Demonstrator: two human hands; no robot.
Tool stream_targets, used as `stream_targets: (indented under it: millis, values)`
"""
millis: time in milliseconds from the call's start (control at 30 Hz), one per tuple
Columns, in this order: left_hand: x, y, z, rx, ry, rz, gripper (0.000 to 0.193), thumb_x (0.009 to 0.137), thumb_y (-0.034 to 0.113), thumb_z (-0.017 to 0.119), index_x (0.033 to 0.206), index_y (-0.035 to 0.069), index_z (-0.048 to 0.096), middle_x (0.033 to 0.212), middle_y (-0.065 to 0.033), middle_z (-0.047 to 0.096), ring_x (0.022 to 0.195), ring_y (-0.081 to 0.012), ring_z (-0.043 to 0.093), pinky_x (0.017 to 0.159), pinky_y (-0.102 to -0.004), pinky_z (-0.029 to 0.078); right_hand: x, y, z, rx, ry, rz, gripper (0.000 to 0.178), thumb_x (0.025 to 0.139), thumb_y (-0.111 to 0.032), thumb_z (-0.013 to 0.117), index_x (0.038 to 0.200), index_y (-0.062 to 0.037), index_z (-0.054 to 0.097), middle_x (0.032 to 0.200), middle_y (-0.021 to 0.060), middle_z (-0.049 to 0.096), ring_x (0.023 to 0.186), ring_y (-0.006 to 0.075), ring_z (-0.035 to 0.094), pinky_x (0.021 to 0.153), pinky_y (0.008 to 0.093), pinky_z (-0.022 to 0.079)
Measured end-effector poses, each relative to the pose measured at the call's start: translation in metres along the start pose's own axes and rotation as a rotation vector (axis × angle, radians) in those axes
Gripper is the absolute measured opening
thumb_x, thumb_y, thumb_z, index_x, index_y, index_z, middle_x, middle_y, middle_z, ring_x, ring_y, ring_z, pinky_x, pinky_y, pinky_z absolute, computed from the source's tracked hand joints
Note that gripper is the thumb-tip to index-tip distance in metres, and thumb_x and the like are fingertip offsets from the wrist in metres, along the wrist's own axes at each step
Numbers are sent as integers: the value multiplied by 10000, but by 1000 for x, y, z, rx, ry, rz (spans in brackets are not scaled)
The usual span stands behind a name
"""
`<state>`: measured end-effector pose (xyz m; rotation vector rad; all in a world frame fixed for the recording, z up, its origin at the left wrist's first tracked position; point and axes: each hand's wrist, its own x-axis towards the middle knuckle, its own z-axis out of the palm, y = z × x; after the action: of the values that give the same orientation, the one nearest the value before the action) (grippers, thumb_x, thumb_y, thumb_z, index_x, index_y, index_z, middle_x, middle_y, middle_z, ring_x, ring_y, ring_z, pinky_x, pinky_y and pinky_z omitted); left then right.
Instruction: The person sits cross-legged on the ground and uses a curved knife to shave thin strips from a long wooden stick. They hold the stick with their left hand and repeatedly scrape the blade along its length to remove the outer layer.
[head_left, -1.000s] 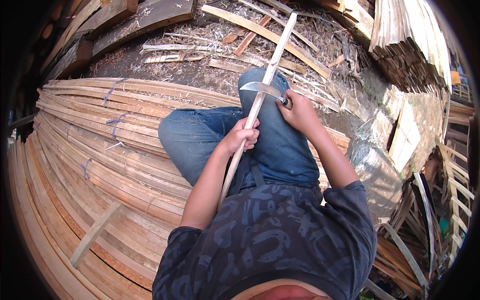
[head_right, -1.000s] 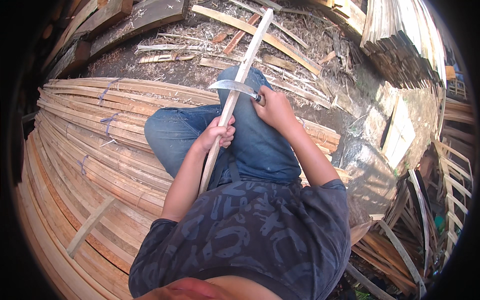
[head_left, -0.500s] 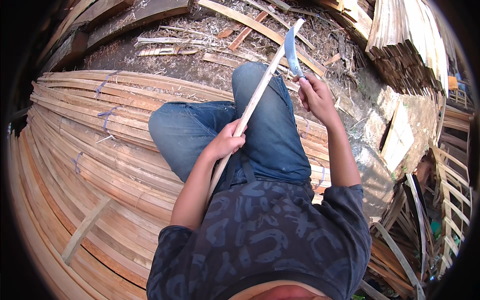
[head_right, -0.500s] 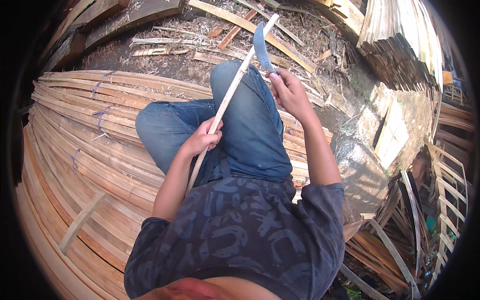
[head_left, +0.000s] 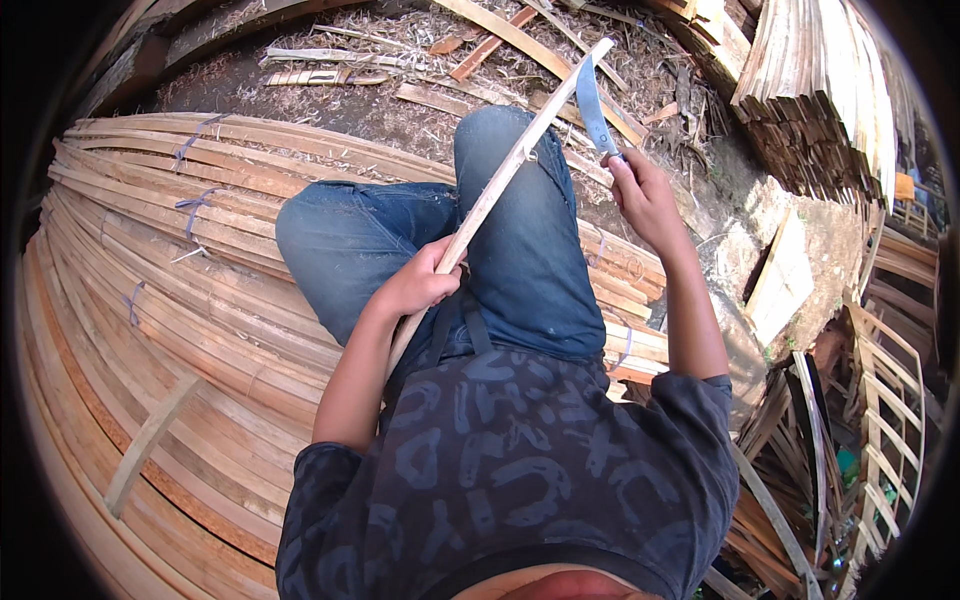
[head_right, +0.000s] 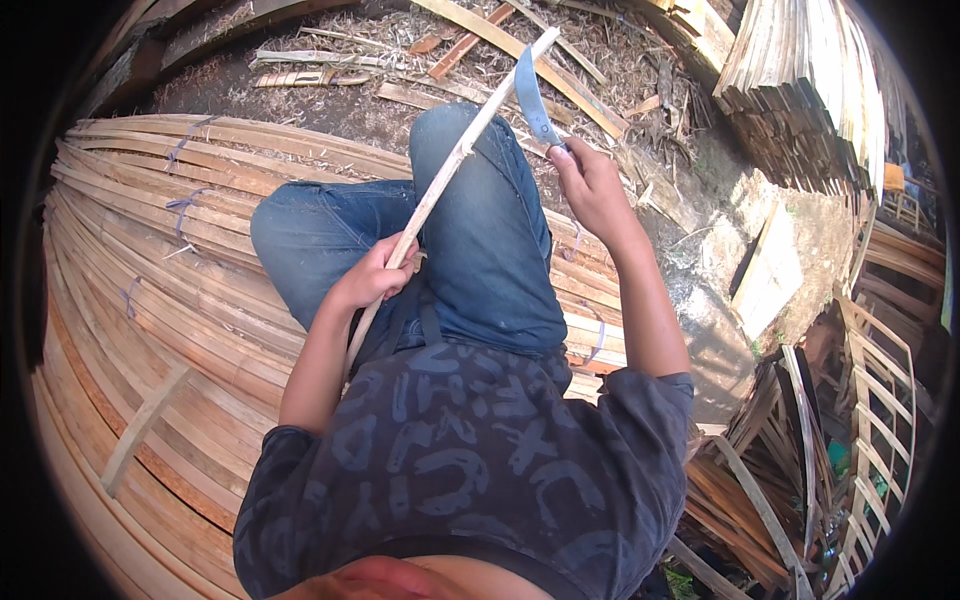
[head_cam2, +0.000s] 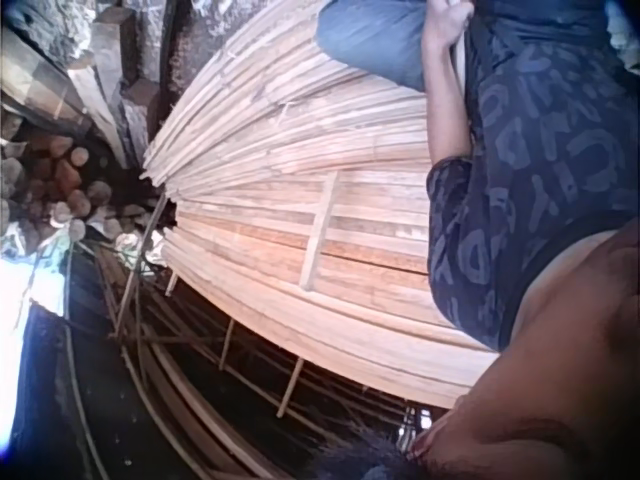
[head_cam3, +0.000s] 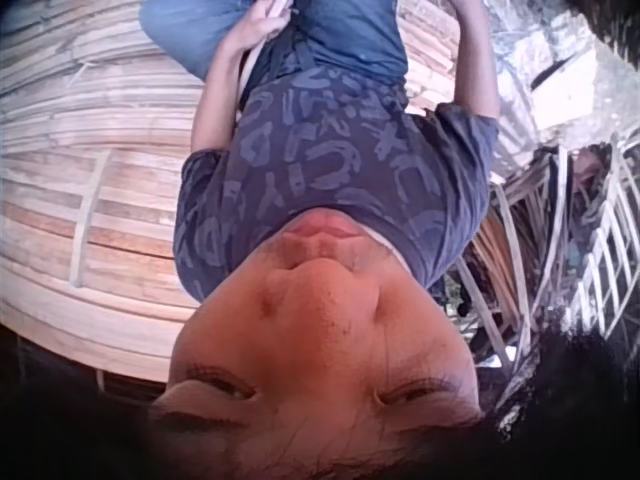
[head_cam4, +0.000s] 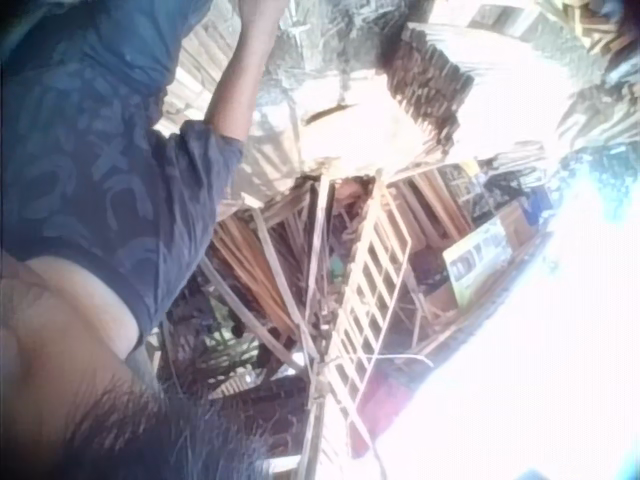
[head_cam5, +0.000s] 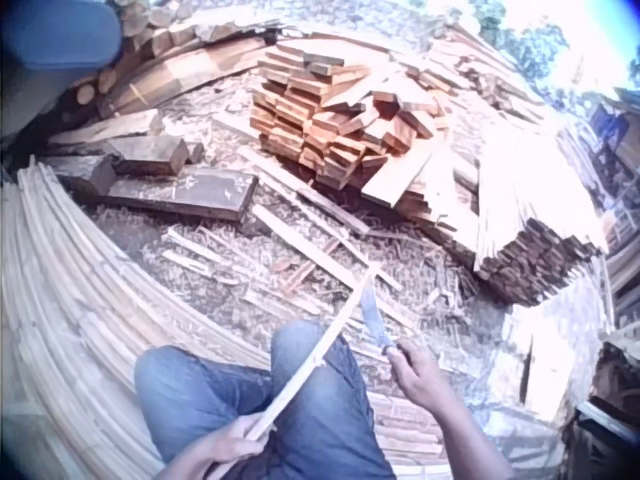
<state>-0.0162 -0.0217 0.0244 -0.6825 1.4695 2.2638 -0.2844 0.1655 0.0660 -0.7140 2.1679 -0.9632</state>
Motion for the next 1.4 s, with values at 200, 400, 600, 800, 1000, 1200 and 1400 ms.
stream_targets:
  millis: [200,400,600,800,1000,1200,1400]
  values:
    - [-6,2,3,54,35,-11,229,665,32,484,865,89,390,605,10,406,450,-54,365,402,-217,297,-14,-13,24,-154,0,-84,299,959,-237,525,1069,35,584,679,220,591,617,340,602,615,418,453]
    - [-17,-8,2,86,54,-47,300,652,35,496,947,56,447,610,15,411,478,-60,386,428,-214,312,-20,-9,15,-102,-82,-70,291,958,-242,528,1013,38,586,615,155,540,541,235,514,560,372,418]
    - [-14,-19,6,233,112,108,593,642,40,517,1233,-1,488,646,25,415,562,-66,401,510,-218,339,-16,-8,14,245,119,12,299,963,-261,525,989,28,600,567,48,468,535,99,426,505,302,358]
    - [-18,-7,9,242,116,47,566,631,55,509,1193,-15,522,842,-39,486,759,-124,454,702,-253,386,-43,-15,37,-208,-282,-192,292,940,-271,547,1042,-6,614,680,236,597,631,384,593,609,427,458]
    - [-15,-18,3,227,84,75,535,634,63,532,1164,-8,510,663,21,424,570,-73,403,506,-231,333,-33,-5,35,31,-182,-120,277,971,-237,504,1036,4,623,573,44,495,531,125,494,520,297,395]
    - [-19,-6,3,150,60,-26,504,643,118,547,1135,8,552,736,19,444,643,-78,419,579,-233,363,-36,-20,50,-118,-104,-131,257,939,-226,552,1048,-2,614,636,186,608,571,312,616,563,376,460]
    - [-19,-13,2,147,84,-37,488,631,102,545,1109,2,545,746,5,455,643,-86,425,579,-239,370,-52,-27,62,-152,-229,-260,255,910,-217,591,1035,5,617,605,175,566,531,302,552,537,374,423]
